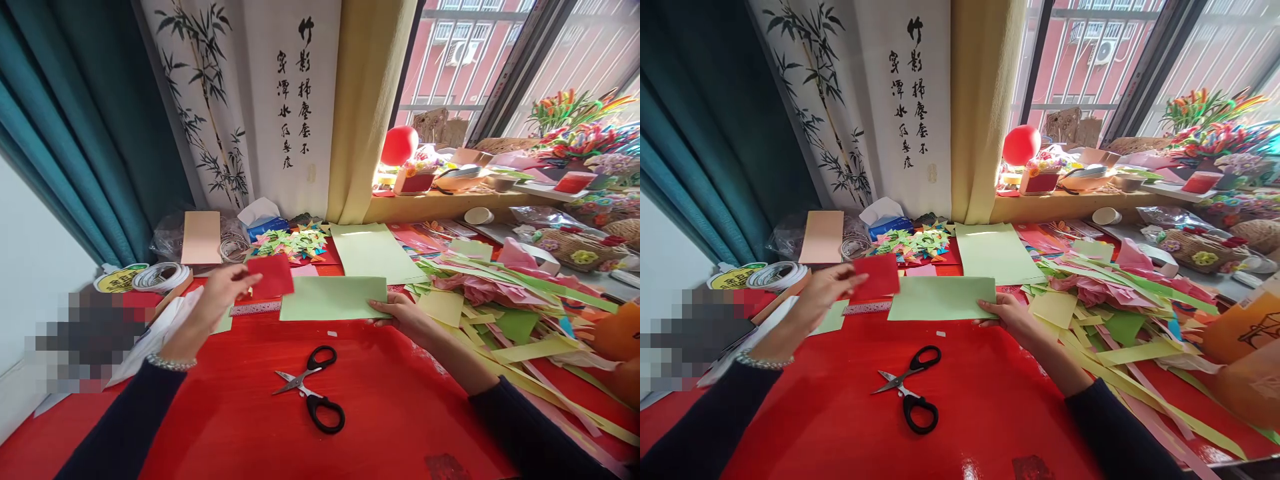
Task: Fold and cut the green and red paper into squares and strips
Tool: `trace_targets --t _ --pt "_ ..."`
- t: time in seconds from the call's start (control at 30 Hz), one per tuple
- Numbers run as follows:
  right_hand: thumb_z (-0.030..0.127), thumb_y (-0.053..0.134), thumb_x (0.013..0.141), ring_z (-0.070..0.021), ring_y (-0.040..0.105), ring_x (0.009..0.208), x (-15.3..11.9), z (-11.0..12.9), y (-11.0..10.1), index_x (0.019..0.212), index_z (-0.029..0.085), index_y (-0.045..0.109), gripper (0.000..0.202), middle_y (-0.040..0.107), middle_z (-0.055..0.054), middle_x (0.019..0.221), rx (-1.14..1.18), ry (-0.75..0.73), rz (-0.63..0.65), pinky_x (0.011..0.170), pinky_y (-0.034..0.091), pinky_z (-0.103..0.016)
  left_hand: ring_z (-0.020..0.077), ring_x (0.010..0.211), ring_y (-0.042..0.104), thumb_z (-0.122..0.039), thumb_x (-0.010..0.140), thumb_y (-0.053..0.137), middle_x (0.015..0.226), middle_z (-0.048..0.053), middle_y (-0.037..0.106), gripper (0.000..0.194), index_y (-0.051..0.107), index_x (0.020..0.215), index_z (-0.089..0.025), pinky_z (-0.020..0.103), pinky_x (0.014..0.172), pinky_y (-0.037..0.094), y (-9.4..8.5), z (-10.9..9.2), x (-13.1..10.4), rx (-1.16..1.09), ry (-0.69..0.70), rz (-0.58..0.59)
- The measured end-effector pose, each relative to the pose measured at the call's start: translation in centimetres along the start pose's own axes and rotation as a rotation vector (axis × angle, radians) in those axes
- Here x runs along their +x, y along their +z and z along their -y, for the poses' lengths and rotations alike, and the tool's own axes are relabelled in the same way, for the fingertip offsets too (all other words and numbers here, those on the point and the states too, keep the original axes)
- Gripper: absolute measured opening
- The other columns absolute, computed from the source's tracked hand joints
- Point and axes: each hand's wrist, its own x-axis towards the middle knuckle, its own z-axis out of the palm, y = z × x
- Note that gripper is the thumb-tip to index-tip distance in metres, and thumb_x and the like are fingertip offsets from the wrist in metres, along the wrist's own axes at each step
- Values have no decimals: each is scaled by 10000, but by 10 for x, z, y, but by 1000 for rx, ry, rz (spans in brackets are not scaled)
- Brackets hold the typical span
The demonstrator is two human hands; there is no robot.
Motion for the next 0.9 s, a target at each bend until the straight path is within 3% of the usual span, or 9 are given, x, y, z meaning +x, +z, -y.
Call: trace_targets --t 0.07,0.17,0.37,0.43,0.5,0.6,0.77,0.9 --pt "231 678 710 -115 634 576 1 -1 0 943 105 643 268 675 -77 836 -8 10 14 518 547 -161 77 489 451 -407 590 697 636 -43 499 381 526 819 -154 220 493 362 24 -3 -9 -85 -136 143" --pt "236 680 708 -116 632 575 -1 0 1 941 102 642 271 673 -77 821 -11 17 34 491 536 -154 89 474 484 -387 599 694 629 -53 496 490 479 970 -149 213 446 349 44 -2 -18 -78 -179 182" --pt "222 671 714 -106 627 585 -5 5 3 949 113 644 261 664 -81 876 10 17 32 500 537 -153 93 450 480 -393 633 661 619 -68 505 574 442 1113 -165 225 460 361 46 5 -21 -4 -141 174" --pt "230 674 711 -113 635 601 -5 5 2 971 123 640 283 659 -83 916 10 11 36 513 542 -161 76 426 438 -404 611 675 615 -69 511 510 503 1030 -171 218 447 328 44 7 -20 55 -146 172" --pt "246 676 709 -118 637 598 -5 5 1 992 122 633 312 660 -92 921 -6 2 41 496 534 -165 66 402 390 -414 599 682 542 -75 485 368 548 827 -159 212 429 294 42 9 -19 106 -189 221" --pt "315 669 712 -149 644 620 -5 5 -1 1035 116 620 383 671 -108 890 -90 -15 66 483 526 -195 73 385 371 -433 631 651 415 -77 428 320 479 601 -165 208 415 292 40 8 -18 105 -236 339" --pt "445 649 689 -228 603 928 -4 8 -4 1001 155 657 427 668 -72 984 -285 -228 19 820 487 -328 117 442 509 -420 689 606 488 -21 573 295 483 588 -172 234 492 383 40 5 -20 159 -85 350" --pt "477 675 637 -253 586 948 -3 10 -4 952 168 681 441 670 -63 981 -328 -284 6 873 440 -383 156 578 576 -395 732 567 579 -7 624 227 576 695 -172 243 576 401 43 9 -20 243 84 279"
